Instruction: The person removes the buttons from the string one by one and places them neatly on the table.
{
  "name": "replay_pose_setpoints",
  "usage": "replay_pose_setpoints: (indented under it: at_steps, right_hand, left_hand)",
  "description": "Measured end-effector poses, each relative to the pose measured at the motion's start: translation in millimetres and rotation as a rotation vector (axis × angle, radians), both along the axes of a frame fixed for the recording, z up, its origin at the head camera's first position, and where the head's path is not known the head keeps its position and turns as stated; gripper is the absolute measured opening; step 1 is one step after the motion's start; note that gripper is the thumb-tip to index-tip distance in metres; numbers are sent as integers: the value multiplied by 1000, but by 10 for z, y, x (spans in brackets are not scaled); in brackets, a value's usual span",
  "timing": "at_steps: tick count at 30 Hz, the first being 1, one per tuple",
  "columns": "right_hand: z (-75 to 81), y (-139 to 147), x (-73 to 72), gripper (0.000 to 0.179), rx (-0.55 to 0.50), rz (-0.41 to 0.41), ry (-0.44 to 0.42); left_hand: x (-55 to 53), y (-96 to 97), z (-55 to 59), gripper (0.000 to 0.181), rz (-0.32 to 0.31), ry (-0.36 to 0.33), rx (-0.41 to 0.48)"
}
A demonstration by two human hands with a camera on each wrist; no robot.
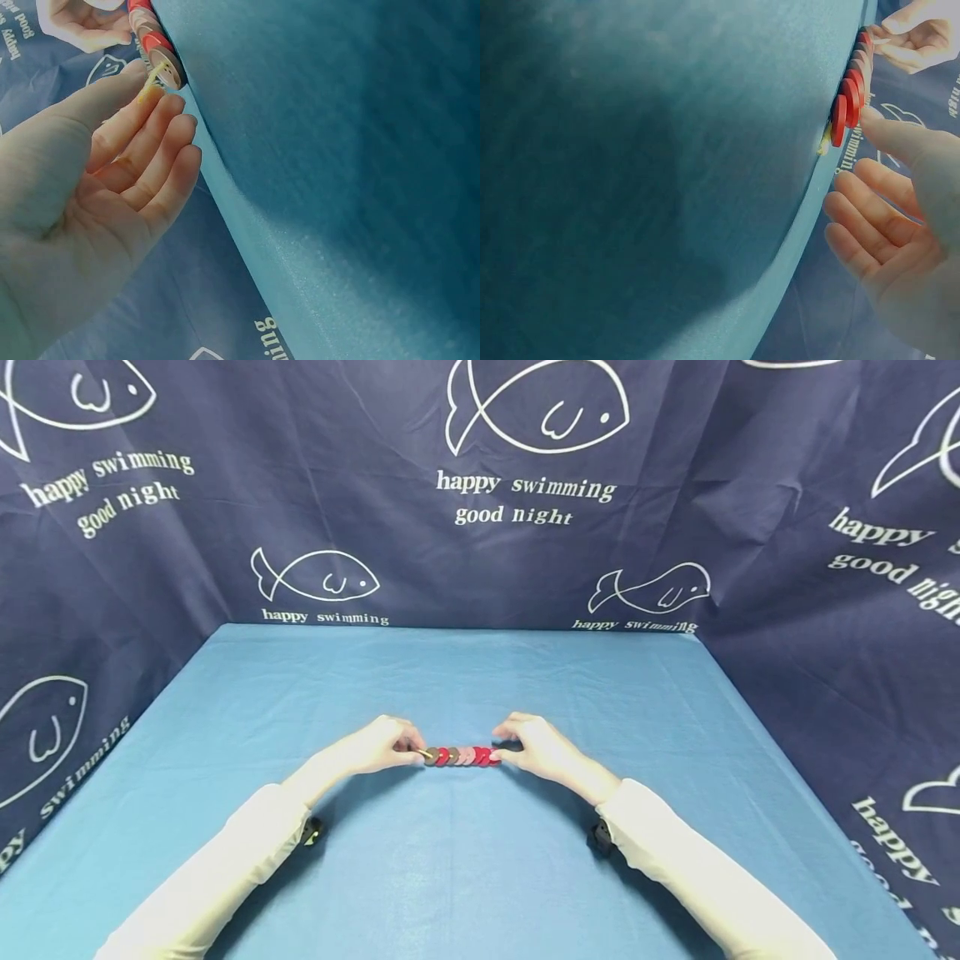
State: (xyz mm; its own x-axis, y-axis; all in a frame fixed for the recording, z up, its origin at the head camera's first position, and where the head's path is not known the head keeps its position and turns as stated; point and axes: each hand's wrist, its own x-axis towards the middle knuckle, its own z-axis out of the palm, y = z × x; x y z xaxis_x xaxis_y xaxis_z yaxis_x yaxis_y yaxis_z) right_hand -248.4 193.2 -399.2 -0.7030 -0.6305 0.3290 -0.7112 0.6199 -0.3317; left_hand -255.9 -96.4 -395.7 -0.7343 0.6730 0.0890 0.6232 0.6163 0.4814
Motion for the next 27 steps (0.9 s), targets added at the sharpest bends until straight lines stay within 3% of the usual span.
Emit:
replay_pose_setpoints:
  at_steps: [9, 27]
  right_hand:
    - [14, -9, 8, 33, 26, 13, -15]
    - [3, -44, 35, 24, 61, 67, -87]
  left_hand:
    - [-30, 32, 4, 5, -44, 104, -3]
    - [-8, 24, -19, 7, -22, 139, 28]
